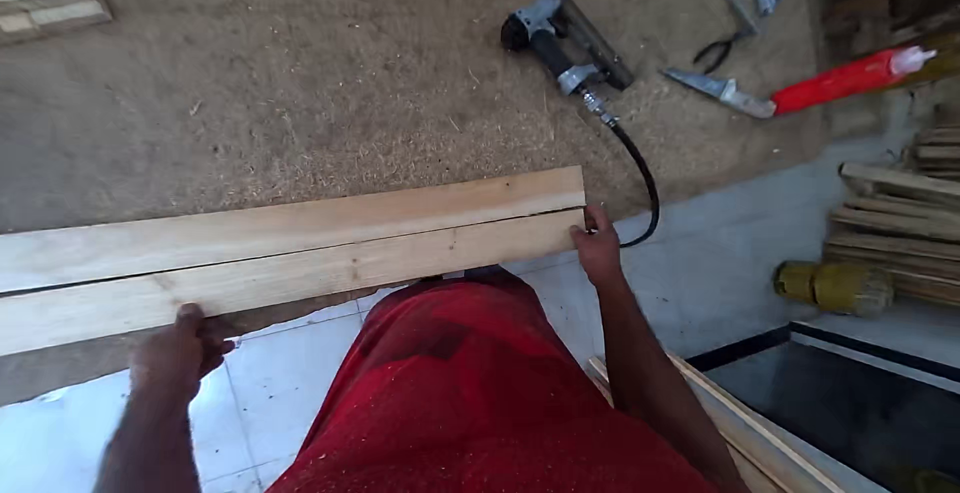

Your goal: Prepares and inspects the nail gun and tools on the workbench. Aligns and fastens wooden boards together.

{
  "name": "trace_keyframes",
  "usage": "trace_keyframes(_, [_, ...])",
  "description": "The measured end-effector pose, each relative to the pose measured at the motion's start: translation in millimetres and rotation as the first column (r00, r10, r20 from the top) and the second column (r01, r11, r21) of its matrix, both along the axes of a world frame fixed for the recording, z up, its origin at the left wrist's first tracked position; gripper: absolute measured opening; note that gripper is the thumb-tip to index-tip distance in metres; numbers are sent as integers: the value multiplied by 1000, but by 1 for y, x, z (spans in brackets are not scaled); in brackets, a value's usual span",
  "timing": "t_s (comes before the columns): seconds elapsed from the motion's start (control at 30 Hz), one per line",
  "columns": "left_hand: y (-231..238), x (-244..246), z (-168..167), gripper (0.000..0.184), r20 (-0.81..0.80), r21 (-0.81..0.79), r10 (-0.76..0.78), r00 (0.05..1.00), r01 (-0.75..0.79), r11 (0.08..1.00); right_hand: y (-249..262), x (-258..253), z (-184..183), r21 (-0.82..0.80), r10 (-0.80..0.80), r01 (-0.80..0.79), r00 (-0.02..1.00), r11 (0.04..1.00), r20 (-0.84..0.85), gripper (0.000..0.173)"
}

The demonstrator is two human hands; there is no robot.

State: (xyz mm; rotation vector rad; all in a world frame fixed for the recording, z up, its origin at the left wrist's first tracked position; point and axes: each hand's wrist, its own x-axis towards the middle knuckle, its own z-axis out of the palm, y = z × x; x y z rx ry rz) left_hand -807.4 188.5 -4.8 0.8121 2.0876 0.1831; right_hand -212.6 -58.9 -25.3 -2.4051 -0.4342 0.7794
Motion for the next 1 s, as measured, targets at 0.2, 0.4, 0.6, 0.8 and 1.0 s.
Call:
trace_keyframes(0.2, [46, 59, 62, 51, -354, 89, -718, 599, 786, 612, 36, 10, 35, -166, 135, -112, 982, 980, 130, 67])
trace_keyframes(0.4, [107, 79, 17, 112, -395, -9, -909, 134, 989, 150, 79, 23, 23, -112, 132, -123, 988, 986, 84, 58])
trace_keyframes(0.6, [127, 94, 20, 93, -420, -101, -907, 29, 992, 79, 88, 18, 20, -20, -66, 68, 996, 998, 63, 71])
trace_keyframes(0.8, [112, 105, 59, 31, -560, 98, -816, 141, 990, 104, 89, 10, 45, 282, -248, 226, 968, 932, 43, 62])
trace_keyframes(1.0, [87, 87, 0, 84, -523, 290, -808, 273, 948, 132, 81, 8, 8, 140, -21, -17, 963, 990, 268, 53])
